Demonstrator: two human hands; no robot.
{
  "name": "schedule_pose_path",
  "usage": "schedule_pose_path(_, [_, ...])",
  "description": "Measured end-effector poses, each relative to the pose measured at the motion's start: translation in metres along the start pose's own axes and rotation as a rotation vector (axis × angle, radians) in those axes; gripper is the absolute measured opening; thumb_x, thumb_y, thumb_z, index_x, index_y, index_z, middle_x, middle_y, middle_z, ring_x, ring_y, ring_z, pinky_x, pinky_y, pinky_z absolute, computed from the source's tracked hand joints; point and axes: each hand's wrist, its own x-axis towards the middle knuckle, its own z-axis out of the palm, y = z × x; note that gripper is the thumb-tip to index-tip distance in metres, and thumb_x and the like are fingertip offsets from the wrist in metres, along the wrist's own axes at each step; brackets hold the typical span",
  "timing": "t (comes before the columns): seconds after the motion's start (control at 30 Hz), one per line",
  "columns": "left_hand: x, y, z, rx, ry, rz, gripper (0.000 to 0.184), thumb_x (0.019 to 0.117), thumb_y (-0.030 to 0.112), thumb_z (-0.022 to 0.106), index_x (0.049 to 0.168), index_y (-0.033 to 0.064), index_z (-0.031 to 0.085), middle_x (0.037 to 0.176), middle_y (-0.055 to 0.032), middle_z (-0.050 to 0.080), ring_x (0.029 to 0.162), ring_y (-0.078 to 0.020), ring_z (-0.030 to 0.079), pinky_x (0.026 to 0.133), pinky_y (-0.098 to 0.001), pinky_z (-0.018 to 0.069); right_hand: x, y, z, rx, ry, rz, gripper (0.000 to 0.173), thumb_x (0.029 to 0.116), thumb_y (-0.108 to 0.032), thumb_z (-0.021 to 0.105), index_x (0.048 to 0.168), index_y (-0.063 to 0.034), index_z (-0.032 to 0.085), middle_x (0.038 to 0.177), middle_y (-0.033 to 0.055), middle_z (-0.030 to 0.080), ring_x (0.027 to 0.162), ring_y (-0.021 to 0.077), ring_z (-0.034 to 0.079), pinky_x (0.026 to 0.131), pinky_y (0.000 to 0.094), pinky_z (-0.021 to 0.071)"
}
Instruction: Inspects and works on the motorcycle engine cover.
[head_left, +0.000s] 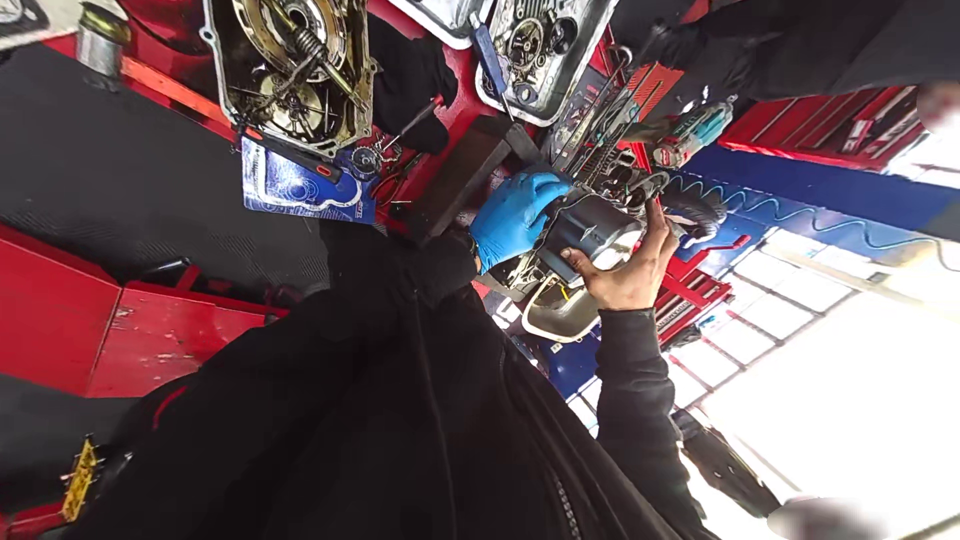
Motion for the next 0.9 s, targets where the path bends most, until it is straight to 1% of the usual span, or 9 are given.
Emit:
schedule_pose_path(0.07, [-0.01,0.005,0.007,0.021,0.049,0.017,0.035,0.0901,0.018,0.069,0.125,0.0135,0.072,0.142,-0.0092,0.061,0.134,-0.0276,0.054,0.113,-0.0454,0.0429,0.0,0.0,0.005,0.048,-0.015,0.104,0.143,0.0473,-0.069,0.091,0.163,-0.0165,0.026,0.157,0.024,0.037,0.138,0.0401,0.046,0.105,0.0578,0.0477])
schedule_pose_path(0.1, [-0.014,0.008,0.009,0.036,0.021,0.006,0.036,0.0901,0.021,0.07,0.125,0.014,0.072,0.147,-0.0094,0.057,0.139,-0.0283,0.05,0.115,-0.0469,0.0407,-0.002,0.001,0.01,0.083,-0.029,0.163,0.15,0.0453,-0.066,0.094,0.165,-0.0164,0.019,0.159,0.0263,0.034,0.139,0.0424,0.044,0.107,0.0586,0.046])
schedule_pose_path(0.17, [-0.015,0.01,0.012,0.056,-0.051,-0.04,0.05,0.0883,0.024,0.071,0.137,0.0142,0.065,0.159,-0.0113,0.045,0.148,-0.0307,0.04,0.118,-0.0512,0.036,-0.008,0.0,0.022,0.157,-0.052,0.263,0.162,0.0427,-0.062,0.097,0.166,-0.0165,0.004,0.16,0.0306,0.031,0.139,0.044,0.046,0.109,0.058,0.046])
schedule_pose_path(0.23, [-0.014,0.008,0.012,0.074,-0.114,-0.065,0.063,0.0858,0.023,0.072,0.146,0.0142,0.057,0.164,-0.0115,0.038,0.152,-0.0317,0.034,0.119,-0.0532,0.034,-0.016,-0.002,0.034,0.214,-0.028,0.33,0.167,0.0418,-0.059,0.099,0.166,-0.0182,-0.004,0.157,0.0317,0.033,0.134,0.0431,0.051,0.105,0.0562,0.0493])
schedule_pose_path(0.33, [-0.011,0.003,0.008,0.071,-0.162,-0.039,0.068,0.0845,0.023,0.074,0.149,0.0137,0.054,0.163,-0.012,0.04,0.15,-0.031,0.037,0.118,-0.0525,0.0362,-0.021,0.003,0.041,0.305,0.036,0.296,0.156,0.0464,-0.051,0.1,0.166,-0.0195,0.004,0.157,0.027,0.036,0.136,0.038,0.051,0.106,0.053,0.0498])
schedule_pose_path(0.47, [-0.02,-0.004,0.015,0.043,-0.1,0.036,0.058,0.0899,0.019,0.066,0.147,0.0168,0.058,0.157,-0.0088,0.049,0.15,-0.0305,0.037,0.123,-0.0508,0.0301,-0.022,0.009,0.04,0.306,0.031,0.268,0.148,0.0446,-0.048,0.1,0.164,-0.0217,0.016,0.151,0.0261,0.041,0.128,0.0355,0.055,0.101,0.0516,0.0527])
schedule_pose_path(0.6, [-0.024,-0.005,0.022,-0.01,-0.03,0.05,0.052,0.0904,0.016,0.064,0.142,0.0155,0.063,0.155,-0.0085,0.052,0.15,-0.0295,0.038,0.124,-0.0499,0.0291,-0.021,0.012,0.037,0.302,0.009,0.26,0.148,0.0434,-0.045,0.101,0.164,-0.0212,0.017,0.157,0.0265,0.036,0.135,0.0375,0.051,0.105,0.0522,0.0506])
schedule_pose_path(0.7, [-0.023,-0.005,0.021,-0.041,-0.012,0.046,0.05,0.089,0.014,0.066,0.139,0.0137,0.065,0.152,-0.0087,0.055,0.149,-0.0287,0.041,0.124,-0.0488,0.0301,-0.02,0.015,0.038,0.296,0.006,0.234,0.148,0.0429,-0.046,0.101,0.163,-0.0207,0.018,0.156,0.0264,0.036,0.133,0.0367,0.053,0.103,0.0519,0.0516])
schedule_pose_path(0.9, [-0.022,-0.009,0.024,-0.081,0.017,0.039,0.053,0.0865,0.014,0.07,0.139,0.0091,0.064,0.15,-0.0078,0.057,0.148,-0.0264,0.042,0.124,-0.0465,0.0315,-0.018,0.008,0.036,0.249,-0.026,0.259,0.148,0.0453,-0.048,0.1,0.164,-0.0219,0.015,0.158,0.0269,0.034,0.134,0.0394,0.052,0.102,0.0554,0.0518])
